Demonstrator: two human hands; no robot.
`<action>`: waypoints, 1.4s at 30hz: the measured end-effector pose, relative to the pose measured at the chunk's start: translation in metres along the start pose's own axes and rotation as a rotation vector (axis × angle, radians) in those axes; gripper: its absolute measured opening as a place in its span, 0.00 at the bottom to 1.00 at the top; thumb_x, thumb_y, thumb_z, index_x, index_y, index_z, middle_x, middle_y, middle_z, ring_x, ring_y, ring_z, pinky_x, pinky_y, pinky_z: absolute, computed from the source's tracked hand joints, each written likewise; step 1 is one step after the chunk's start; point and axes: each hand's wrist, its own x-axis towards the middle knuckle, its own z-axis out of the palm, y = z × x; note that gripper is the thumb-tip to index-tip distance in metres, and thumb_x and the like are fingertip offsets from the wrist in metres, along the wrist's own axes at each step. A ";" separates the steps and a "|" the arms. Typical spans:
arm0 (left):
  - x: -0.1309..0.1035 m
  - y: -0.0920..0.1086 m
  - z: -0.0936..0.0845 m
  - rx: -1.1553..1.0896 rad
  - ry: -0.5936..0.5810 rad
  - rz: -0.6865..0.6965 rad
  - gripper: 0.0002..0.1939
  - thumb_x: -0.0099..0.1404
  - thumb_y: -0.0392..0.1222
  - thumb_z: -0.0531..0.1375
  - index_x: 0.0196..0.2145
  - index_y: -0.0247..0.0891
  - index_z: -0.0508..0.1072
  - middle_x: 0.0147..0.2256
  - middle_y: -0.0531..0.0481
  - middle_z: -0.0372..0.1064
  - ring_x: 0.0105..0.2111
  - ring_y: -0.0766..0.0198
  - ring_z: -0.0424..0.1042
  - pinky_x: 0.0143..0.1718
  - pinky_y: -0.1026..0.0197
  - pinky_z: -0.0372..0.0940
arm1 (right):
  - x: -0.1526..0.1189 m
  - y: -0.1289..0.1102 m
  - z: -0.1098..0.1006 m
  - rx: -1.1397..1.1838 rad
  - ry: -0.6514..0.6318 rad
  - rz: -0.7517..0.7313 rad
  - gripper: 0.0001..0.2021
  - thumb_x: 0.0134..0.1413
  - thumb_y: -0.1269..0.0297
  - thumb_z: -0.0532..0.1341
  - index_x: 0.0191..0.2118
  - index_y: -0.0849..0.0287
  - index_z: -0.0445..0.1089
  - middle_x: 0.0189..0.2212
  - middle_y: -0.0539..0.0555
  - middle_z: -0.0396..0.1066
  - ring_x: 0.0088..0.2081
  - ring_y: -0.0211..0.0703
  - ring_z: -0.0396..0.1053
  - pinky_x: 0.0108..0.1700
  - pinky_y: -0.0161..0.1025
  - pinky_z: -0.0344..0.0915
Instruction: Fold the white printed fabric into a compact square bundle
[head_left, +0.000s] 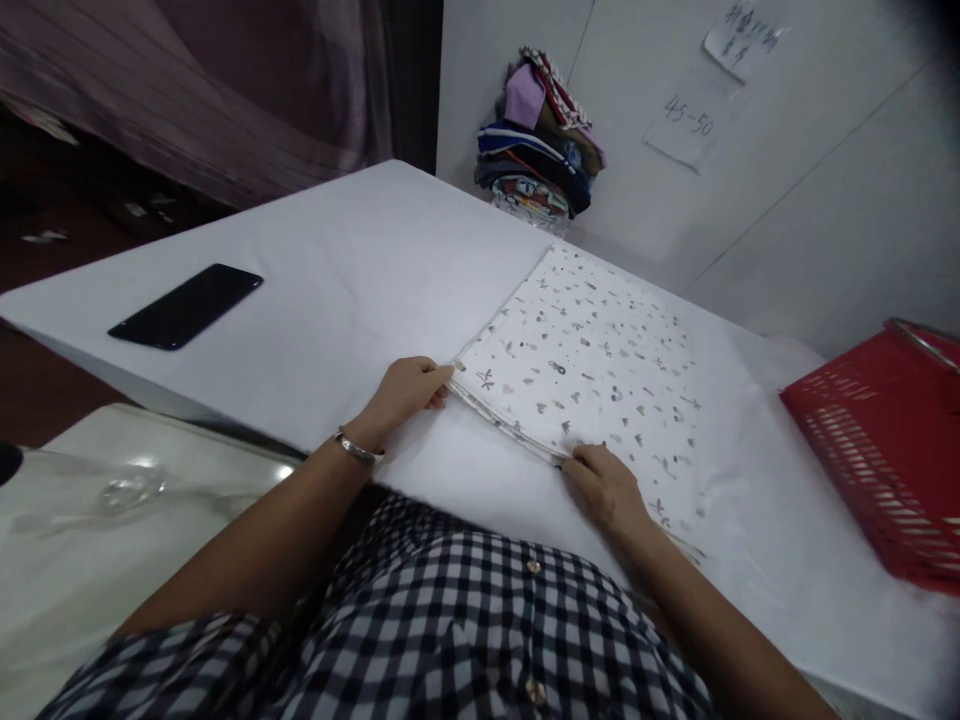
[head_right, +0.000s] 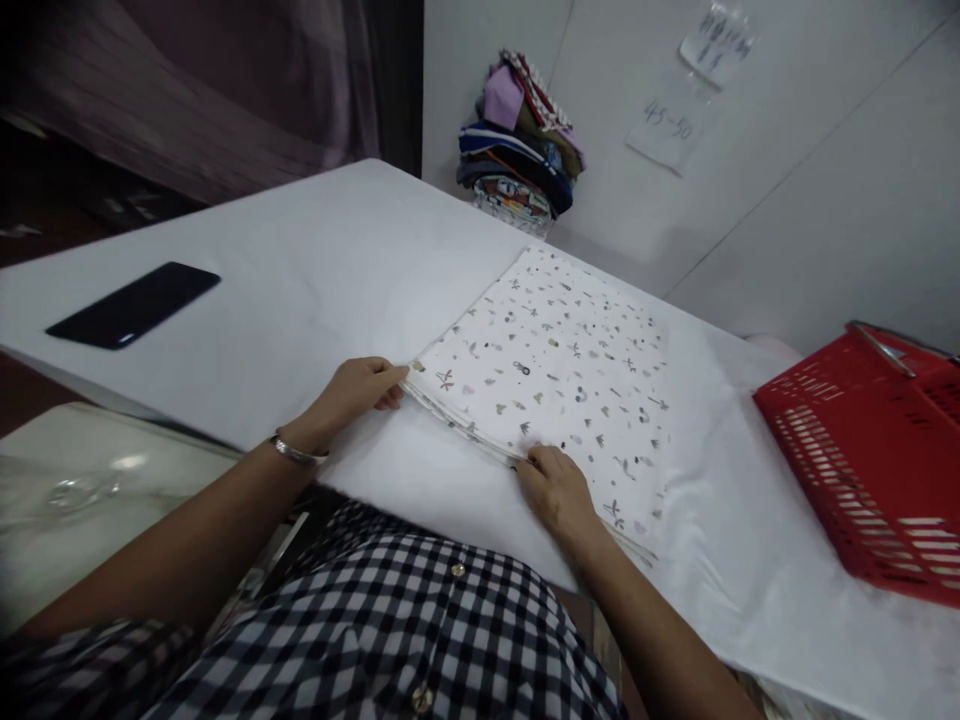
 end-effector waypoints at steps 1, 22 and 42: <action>0.000 0.000 0.000 0.000 -0.001 -0.001 0.15 0.53 0.51 0.57 0.21 0.36 0.68 0.22 0.48 0.71 0.20 0.66 0.70 0.21 0.65 0.64 | 0.000 -0.001 0.000 0.006 0.007 -0.016 0.11 0.57 0.69 0.49 0.39 0.55 0.69 0.34 0.55 0.68 0.34 0.43 0.64 0.35 0.39 0.61; -0.003 0.000 0.001 0.002 0.011 0.008 0.14 0.53 0.50 0.57 0.20 0.36 0.68 0.20 0.49 0.71 0.19 0.67 0.70 0.20 0.67 0.63 | 0.010 0.008 -0.020 0.112 0.031 0.045 0.13 0.60 0.68 0.48 0.42 0.58 0.69 0.38 0.57 0.69 0.38 0.44 0.67 0.38 0.39 0.66; -0.001 -0.003 0.001 0.031 0.019 0.028 0.14 0.54 0.50 0.56 0.19 0.37 0.68 0.19 0.49 0.70 0.19 0.67 0.69 0.22 0.66 0.64 | 0.008 0.007 -0.010 -0.039 -0.003 0.043 0.12 0.60 0.67 0.49 0.39 0.55 0.69 0.37 0.55 0.68 0.37 0.46 0.63 0.36 0.41 0.59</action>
